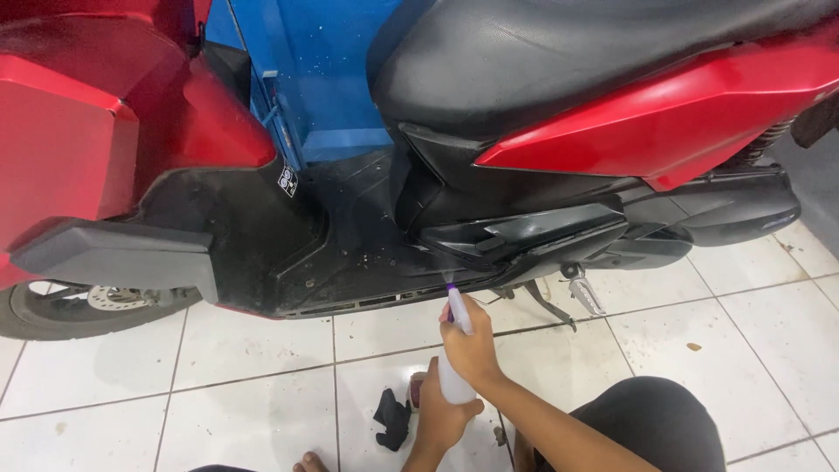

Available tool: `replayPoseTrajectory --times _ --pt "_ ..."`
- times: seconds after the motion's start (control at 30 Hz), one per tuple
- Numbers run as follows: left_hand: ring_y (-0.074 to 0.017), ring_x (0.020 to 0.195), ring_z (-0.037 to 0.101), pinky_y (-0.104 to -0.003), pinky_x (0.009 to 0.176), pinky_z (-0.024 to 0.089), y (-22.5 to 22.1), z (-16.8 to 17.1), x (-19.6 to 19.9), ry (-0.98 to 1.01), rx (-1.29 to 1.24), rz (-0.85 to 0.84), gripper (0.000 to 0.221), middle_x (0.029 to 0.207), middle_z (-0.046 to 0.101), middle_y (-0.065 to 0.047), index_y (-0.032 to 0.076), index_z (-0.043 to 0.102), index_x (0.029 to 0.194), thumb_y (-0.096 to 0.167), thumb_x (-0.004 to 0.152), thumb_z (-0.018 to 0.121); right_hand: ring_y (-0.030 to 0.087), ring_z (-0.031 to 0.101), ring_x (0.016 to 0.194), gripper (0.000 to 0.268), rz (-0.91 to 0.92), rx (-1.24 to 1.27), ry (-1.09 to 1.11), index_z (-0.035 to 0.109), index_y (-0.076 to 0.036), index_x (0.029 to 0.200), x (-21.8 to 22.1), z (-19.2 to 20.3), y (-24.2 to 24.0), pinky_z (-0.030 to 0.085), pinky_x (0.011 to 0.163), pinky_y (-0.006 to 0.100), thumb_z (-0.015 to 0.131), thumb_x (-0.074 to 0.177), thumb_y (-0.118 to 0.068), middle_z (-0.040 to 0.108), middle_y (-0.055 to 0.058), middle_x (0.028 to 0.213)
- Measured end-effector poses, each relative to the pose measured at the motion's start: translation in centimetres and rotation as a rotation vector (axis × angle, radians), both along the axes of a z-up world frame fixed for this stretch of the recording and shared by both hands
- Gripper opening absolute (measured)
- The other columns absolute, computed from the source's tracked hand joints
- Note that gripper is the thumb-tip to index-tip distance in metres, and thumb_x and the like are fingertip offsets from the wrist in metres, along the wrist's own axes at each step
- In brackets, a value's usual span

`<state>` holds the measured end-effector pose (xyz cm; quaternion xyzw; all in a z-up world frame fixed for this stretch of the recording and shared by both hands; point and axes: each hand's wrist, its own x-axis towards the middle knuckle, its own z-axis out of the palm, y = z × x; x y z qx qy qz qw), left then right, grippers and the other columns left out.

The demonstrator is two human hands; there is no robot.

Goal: The person sprays a cleaning solution onto the lower body panels of a red scooter and wipes the surfaces with a black cloth. The person cleans the footrest area, the side panels, and the area beneath the seat.

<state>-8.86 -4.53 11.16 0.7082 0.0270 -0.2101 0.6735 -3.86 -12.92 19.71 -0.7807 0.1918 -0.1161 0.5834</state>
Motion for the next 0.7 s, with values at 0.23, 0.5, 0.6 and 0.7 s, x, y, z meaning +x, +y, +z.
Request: replayPoseTrajectory --times 0.23,0.5,0.6,0.7 --pt "-0.0176 0.089 0.06 -0.032 0.07 0.05 -0.3 -1.4 -0.9 0.084 0.028 0.043 0.054 0.096 0.066 0.0 0.014 0.059 0.105 0.005 0.055 0.079 0.017 0.062 0.08 0.016 0.047 -0.016 0.137 0.063 -0.015 0.081 0.2 -1.4 0.4 0.047 0.072 0.032 0.057 0.082 0.0 0.064 0.002 0.081" --pt "-0.0186 0.107 0.073 -0.034 0.094 0.055 -0.6 -2.3 -3.6 0.058 -0.083 0.582 0.072 0.116 0.077 -0.005 0.015 0.059 0.126 0.013 0.059 0.087 0.018 0.058 0.074 0.015 0.609 -0.102 0.168 0.059 -0.012 0.076 -0.1 0.4 5.4 0.046 0.071 0.031 0.051 0.076 0.001 0.063 0.002 0.076" --pt "-0.0183 0.096 0.07 -0.036 0.083 0.056 0.5 -0.8 -3.0 -0.034 -0.057 0.612 0.046 0.103 0.071 -0.005 0.014 0.06 0.109 0.008 0.067 0.079 0.015 0.051 0.065 0.016 0.603 -0.108 0.176 0.056 -0.01 0.074 0.1 -0.5 6.7 0.039 0.063 0.031 0.054 0.088 -0.002 0.058 0.002 0.07" --pt "-0.0179 0.094 0.069 -0.034 0.083 0.057 1.9 0.1 -2.5 0.018 -0.086 0.617 0.054 0.102 0.071 -0.004 0.013 0.058 0.113 0.008 0.065 0.083 0.015 0.056 0.072 0.014 0.598 -0.094 0.128 0.06 -0.012 0.075 0.2 0.5 7.6 0.044 0.068 0.031 0.055 0.083 -0.001 0.063 0.001 0.074"
